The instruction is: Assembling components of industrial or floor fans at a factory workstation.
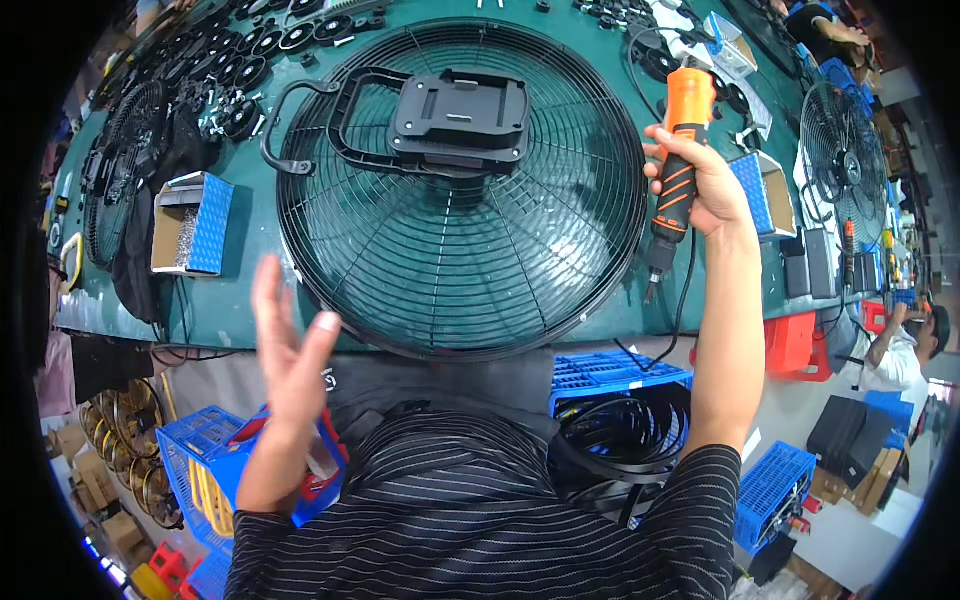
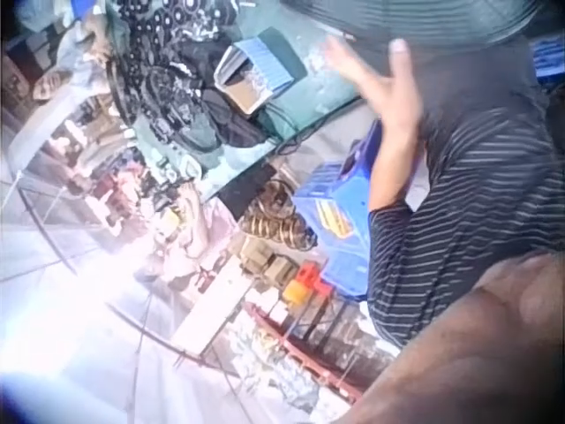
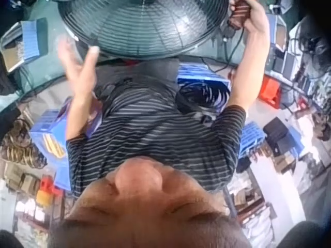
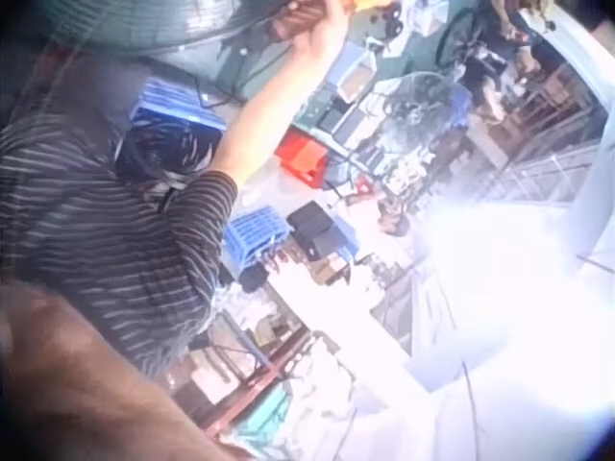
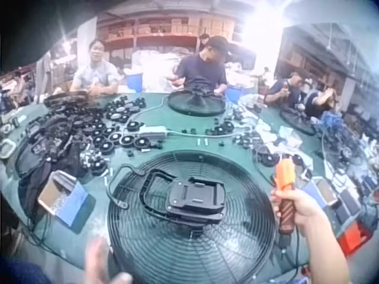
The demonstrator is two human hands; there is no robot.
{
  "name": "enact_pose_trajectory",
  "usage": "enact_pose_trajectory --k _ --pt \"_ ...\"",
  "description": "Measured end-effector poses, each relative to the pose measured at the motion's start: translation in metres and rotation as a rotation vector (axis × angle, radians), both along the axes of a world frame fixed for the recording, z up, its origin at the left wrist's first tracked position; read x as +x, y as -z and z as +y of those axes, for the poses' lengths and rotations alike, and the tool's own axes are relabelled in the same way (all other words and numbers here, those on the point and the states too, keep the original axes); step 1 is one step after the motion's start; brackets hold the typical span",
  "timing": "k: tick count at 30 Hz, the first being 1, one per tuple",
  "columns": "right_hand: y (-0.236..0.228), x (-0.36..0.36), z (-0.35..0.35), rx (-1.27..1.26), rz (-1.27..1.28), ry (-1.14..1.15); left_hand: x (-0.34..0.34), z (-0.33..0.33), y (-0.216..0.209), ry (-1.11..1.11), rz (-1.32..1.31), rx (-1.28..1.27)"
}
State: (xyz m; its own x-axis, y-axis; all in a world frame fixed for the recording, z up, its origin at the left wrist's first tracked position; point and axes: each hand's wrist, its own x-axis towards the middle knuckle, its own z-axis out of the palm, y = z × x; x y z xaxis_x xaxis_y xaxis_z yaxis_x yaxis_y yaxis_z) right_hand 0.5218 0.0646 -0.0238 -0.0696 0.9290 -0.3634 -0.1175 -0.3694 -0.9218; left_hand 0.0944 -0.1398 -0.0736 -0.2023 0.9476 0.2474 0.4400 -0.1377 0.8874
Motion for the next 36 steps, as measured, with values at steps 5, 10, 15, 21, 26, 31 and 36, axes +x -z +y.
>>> enact_pose_trajectory --k 5,10,15,21,26,31,36 --pt "-0.008 -0.004 -0.054 0.348 0.053 0.292 -0.138 0.056 -0.056 -0.231 0.476 0.023" --pt "-0.014 -0.034 -0.129 0.843 -0.149 0.488 -0.189 0.11 -0.071 0.061 0.585 -0.44" --pt "-0.006 -0.053 -0.152 0.953 -0.216 0.53 -0.231 0.125 -0.073 0.141 0.436 -0.602" --pt "-0.007 -0.06 -0.144 0.978 -0.285 0.541 -0.231 0.131 -0.048 0.157 0.789 -0.605" --pt "-0.01 -0.061 -0.135 0.96 -0.282 0.534 -0.218 0.128 -0.057 0.13 0.809 -0.596" --pt "-0.012 -0.06 -0.136 0.895 -0.275 0.511 -0.216 0.114 -0.065 -0.006 0.924 -0.485" --pt "-0.006 -0.031 -0.15 0.799 -0.196 0.524 -0.189 0.091 -0.067 -0.281 0.743 -0.237"
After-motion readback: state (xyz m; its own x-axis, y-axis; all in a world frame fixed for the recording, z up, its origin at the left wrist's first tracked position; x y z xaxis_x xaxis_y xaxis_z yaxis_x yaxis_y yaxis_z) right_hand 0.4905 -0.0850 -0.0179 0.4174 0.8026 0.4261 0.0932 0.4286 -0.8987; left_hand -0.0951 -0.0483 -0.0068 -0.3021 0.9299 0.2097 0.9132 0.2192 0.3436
